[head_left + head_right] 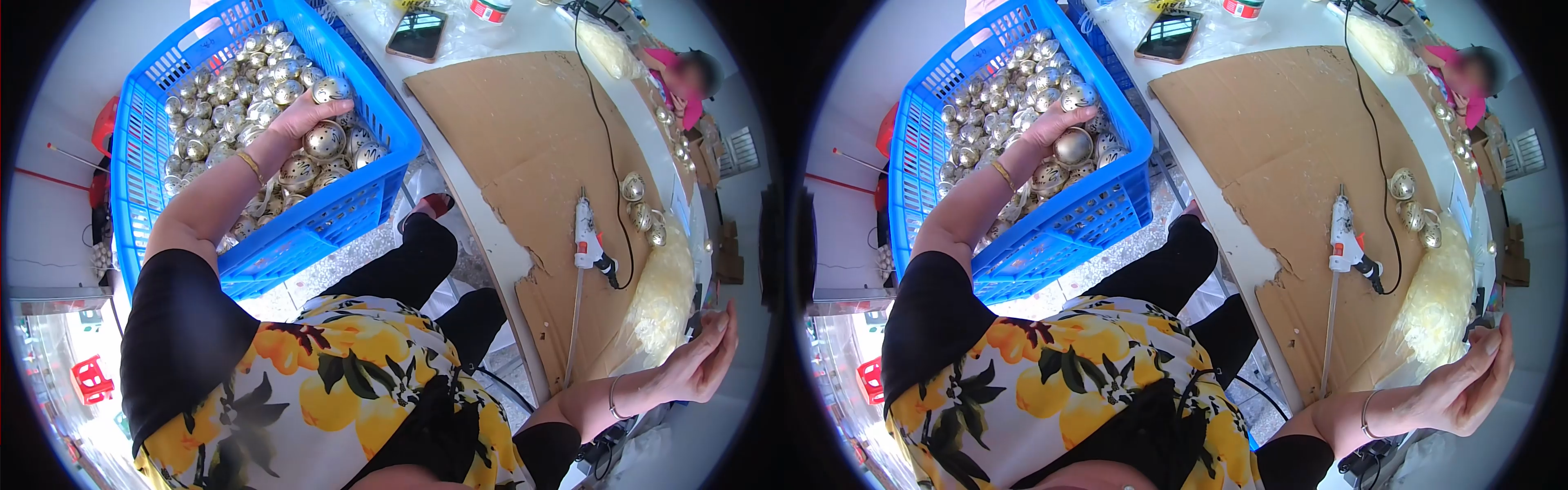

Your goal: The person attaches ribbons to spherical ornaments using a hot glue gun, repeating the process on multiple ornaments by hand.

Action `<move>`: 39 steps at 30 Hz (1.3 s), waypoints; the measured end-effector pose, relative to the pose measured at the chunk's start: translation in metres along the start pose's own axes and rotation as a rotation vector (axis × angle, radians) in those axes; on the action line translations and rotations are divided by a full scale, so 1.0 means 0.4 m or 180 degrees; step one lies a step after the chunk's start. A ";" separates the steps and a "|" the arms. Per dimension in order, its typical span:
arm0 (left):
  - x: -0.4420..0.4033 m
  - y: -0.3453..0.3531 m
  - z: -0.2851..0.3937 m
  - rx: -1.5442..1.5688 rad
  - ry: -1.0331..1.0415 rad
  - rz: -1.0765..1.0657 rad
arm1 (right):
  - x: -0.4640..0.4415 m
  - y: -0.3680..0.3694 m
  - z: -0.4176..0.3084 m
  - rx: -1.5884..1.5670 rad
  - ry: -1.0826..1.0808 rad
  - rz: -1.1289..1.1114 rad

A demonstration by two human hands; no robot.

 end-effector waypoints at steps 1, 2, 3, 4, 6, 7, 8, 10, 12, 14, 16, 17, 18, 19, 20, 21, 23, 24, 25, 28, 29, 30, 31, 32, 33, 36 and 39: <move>0.005 0.004 0.005 0.0006 -0.0043 -0.0058 | -0.001 0.003 -0.004 0.0010 -0.0002 -0.0006; 0.009 0.007 0.010 0.0015 -0.0053 -0.0063 | -0.003 0.006 -0.009 0.0054 -0.0016 0.0034; 0.013 0.008 0.015 0.0023 -0.0155 -0.0103 | -0.004 0.007 -0.010 0.0094 -0.0033 0.0077; 0.015 0.008 0.015 0.0031 -0.0255 -0.0139 | -0.004 0.008 -0.008 0.0094 -0.0042 0.0069; 0.010 0.004 0.011 0.0091 -0.0284 -0.0124 | 0.000 0.008 -0.004 0.0147 0.0070 0.0028; 0.009 0.005 0.012 -0.0053 -0.0226 -0.0142 | 0.000 0.008 -0.003 0.0154 0.0062 0.0024; 0.007 0.008 0.012 -0.0203 -0.0166 -0.0160 | 0.000 0.009 -0.001 0.0108 0.0028 0.0013; 0.009 0.017 0.015 -0.0299 -0.0195 0.0008 | 0.000 0.010 -0.001 0.0061 -0.0001 0.0005; 0.023 0.037 0.030 -0.0675 -0.0081 0.0060 | 0.000 0.011 -0.005 0.0151 0.0045 -0.0038; 0.023 0.036 0.026 -0.0760 -0.0086 0.0184 | 0.000 0.011 0.000 0.0105 -0.0008 -0.0062; 0.022 0.033 0.025 -0.0842 -0.0080 0.0306 | 0.000 0.012 -0.001 0.0062 -0.0066 -0.0077; 0.023 0.031 0.026 -0.0749 -0.0040 0.0299 | -0.001 0.013 -0.006 0.0068 -0.0029 -0.0146; 0.025 0.029 0.026 -0.0652 -0.0006 0.0291 | -0.001 0.013 -0.009 0.0075 0.0006 -0.0221; 0.027 0.024 0.026 -0.0648 -0.0004 0.0290 | -0.001 0.016 -0.012 0.0077 0.0002 -0.0220; 0.031 0.017 0.026 -0.0505 0.0054 0.0212 | -0.001 0.019 -0.016 0.0068 -0.0003 -0.0202; 0.035 0.010 0.026 -0.0359 0.0108 0.0137 | -0.001 0.022 -0.017 0.0057 -0.0010 -0.0187; 0.044 -0.004 0.029 -0.0374 -0.0009 0.0222 | 0.004 0.023 -0.010 0.0046 0.0026 -0.0236; 0.047 -0.008 0.032 -0.0398 -0.0116 0.0303 | 0.005 0.024 -0.008 0.0036 0.0069 -0.0270; 0.054 -0.008 0.035 -0.0336 -0.0121 0.0292 | 0.005 0.027 -0.009 0.0026 0.0073 -0.0273; 0.051 -0.007 0.036 -0.0290 -0.0225 0.0120 | 0.004 0.033 -0.016 -0.0024 -0.0004 -0.0400; 0.044 -0.011 0.032 -0.0295 -0.0223 0.0114 | 0.004 0.033 -0.017 0.0010 0.0003 -0.0425; 0.035 -0.016 0.025 -0.0259 -0.0291 0.0004 | 0.004 0.032 -0.018 0.0046 0.0009 -0.0449; 0.032 -0.017 0.022 -0.0223 -0.0361 -0.0104 | 0.004 0.031 -0.018 0.0049 0.0011 -0.0446; 0.031 -0.014 0.022 -0.0224 -0.0358 -0.0105 | 0.002 0.030 -0.018 0.0062 -0.0030 -0.0448; 0.031 -0.007 0.023 -0.0210 -0.0379 -0.0192 | 0.001 0.031 -0.018 0.0072 -0.0074 -0.0451; 0.017 -0.007 0.016 -0.0196 -0.0543 -0.0431 | 0.008 0.031 -0.010 0.0088 0.0041 -0.0537; 0.013 -0.004 0.015 -0.0231 -0.0761 -0.0597 | 0.012 0.041 -0.006 -0.0030 -0.0084 -0.0698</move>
Point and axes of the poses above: each hand's wrist, its own x-axis away from the middle knuckle, its own y-axis out of the palm, z = x × y, the point moved 1 cm from there along -x, towards the middle knuckle, and after that the axes turned 4 degrees about x, right-handed, at the moved point
